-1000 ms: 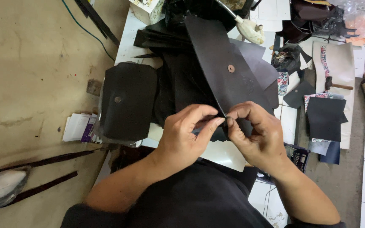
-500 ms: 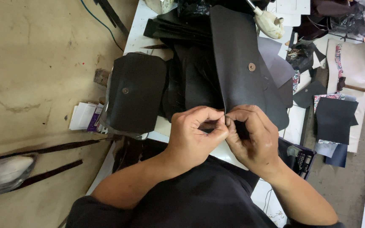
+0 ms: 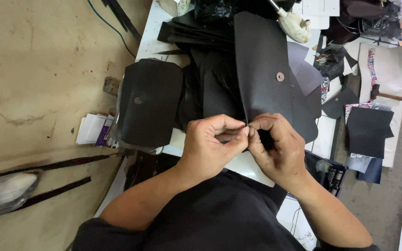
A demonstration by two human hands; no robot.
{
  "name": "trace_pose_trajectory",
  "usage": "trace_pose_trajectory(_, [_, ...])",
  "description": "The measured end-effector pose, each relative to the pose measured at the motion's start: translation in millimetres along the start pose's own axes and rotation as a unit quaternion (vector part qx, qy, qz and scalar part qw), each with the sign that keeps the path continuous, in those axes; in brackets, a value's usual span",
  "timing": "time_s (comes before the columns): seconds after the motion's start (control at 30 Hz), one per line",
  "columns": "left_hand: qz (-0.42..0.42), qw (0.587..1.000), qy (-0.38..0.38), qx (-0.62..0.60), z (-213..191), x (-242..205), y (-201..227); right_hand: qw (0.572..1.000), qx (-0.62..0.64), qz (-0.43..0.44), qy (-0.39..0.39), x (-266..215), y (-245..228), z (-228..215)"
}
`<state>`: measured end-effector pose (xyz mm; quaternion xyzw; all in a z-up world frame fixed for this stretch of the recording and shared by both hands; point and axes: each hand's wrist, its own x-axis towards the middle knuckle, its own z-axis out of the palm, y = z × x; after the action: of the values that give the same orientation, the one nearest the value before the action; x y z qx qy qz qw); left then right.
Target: Peeling the protective backing off leather components and organizing them on a workbench.
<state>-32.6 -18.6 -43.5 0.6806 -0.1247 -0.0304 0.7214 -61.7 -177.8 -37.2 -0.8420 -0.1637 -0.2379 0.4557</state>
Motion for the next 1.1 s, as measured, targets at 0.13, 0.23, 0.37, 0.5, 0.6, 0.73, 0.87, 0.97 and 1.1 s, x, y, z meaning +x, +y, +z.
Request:
trace_pose_trajectory(0.13, [0.006,1.0,0.008,0.004,0.9,-0.5,-0.8,1.0,-0.004,-0.007,0.004,-1.0,1.6,2.5])
trace_pose_trajectory(0.23, [0.017,1.0,0.01,0.012,0.9,-1.5,-1.4,1.0,-0.01,-0.017,0.007,-3.4,3.4,3.2])
trace_pose_trajectory(0.37, [0.031,0.999,0.021,0.02,1.6,-2.5,-2.8,1.0,-0.01,-0.025,0.007,-3.9,4.0,2.9])
trace_pose_trajectory(0.5, [0.035,0.999,0.029,0.019,3.1,-2.5,-9.5,1.0,-0.005,0.002,0.001,-6.1,7.5,1.6])
trace_pose_trajectory(0.6, [0.029,0.999,0.024,-0.001,2.5,-2.0,-8.9,1.0,0.015,0.015,0.001,-4.8,7.8,-0.7])
trace_pose_trajectory(0.73, [0.052,0.998,0.019,0.026,0.7,-4.1,1.9,1.0,0.002,0.025,-0.011,5.9,-10.2,-10.8])
trace_pose_trajectory(0.87, [0.077,0.996,0.017,0.037,5.1,-7.3,1.2,0.995,-0.095,-0.001,-0.032,8.7,-17.8,-18.0])
trace_pose_trajectory(0.97, [0.094,0.993,0.018,0.064,4.3,-5.4,4.0,0.991,-0.131,-0.011,-0.026,7.6,-23.8,-15.6])
trace_pose_trajectory(1.1, [0.062,0.997,0.018,0.042,5.3,-2.3,1.3,0.991,-0.127,-0.028,-0.021,4.5,-15.2,-12.1])
